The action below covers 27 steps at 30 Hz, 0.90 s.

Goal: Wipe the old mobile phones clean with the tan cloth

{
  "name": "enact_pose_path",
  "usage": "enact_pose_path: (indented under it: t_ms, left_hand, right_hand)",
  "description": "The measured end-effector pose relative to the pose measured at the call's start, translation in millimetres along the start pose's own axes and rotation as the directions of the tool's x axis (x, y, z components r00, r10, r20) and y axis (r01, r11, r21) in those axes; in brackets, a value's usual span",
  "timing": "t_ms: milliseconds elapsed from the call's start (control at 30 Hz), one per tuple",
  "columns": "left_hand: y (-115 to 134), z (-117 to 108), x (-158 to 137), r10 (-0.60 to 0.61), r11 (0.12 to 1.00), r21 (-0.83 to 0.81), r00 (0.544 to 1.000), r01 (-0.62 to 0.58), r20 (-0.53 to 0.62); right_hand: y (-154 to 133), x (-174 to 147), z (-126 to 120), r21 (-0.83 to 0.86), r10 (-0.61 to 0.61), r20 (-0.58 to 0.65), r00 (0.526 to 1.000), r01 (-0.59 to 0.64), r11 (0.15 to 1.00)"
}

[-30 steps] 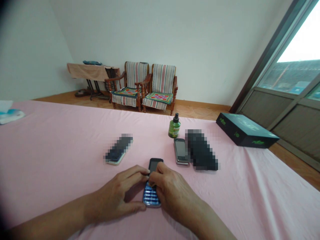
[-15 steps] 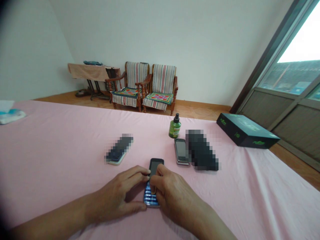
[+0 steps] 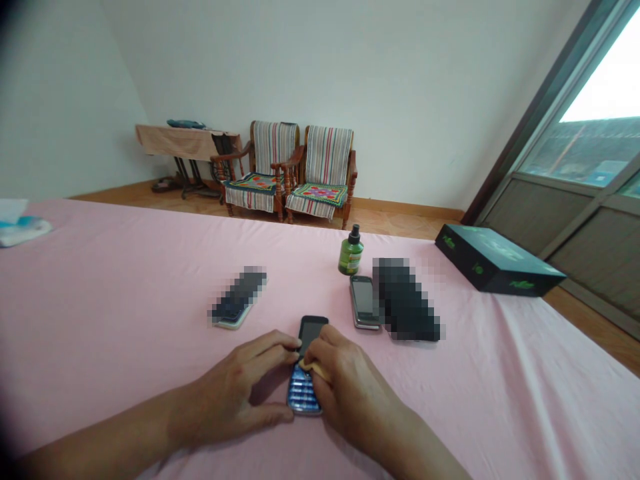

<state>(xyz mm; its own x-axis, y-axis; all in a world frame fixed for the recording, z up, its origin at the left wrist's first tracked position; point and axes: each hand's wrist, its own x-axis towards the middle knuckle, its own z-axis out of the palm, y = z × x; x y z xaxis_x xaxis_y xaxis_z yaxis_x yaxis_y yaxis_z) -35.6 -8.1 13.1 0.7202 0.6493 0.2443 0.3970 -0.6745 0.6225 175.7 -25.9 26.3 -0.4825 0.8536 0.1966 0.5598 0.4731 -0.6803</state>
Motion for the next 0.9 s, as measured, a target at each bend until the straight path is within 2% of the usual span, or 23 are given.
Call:
enact_pose_path:
  t_ms: [200,533,733,900]
  left_hand:
    - [2.4,-1.0,1.5,0.003,1.0,-0.006,1.0,-0.003,0.008]
    - [0.9,0.3,0.5,0.014,1.0,-0.007,1.0,-0.014,-0.004]
    - [0.8,0.7,0.0,0.005,1.0,0.0,1.0,-0.005,-0.012]
    - [0.0,1.4,0.1,0.009,1.0,0.009,1.0,-0.008,-0.011]
  right_hand:
    - [-3.8,0.4,2.6,-0.076,0.06,0.043,0.997,-0.056,0.996]
    - [-6.7,-2.7,-4.1,-0.205,0.193,0.033,0.981,-0.183,0.962]
    - [-0.1,-4.2,-10.8,-0.253,0.168,0.0,0.986,-0.163,0.954]
    - [0.6,-2.9,-8.5,-0.15,0.124,0.029,0.992,-0.119,0.981]
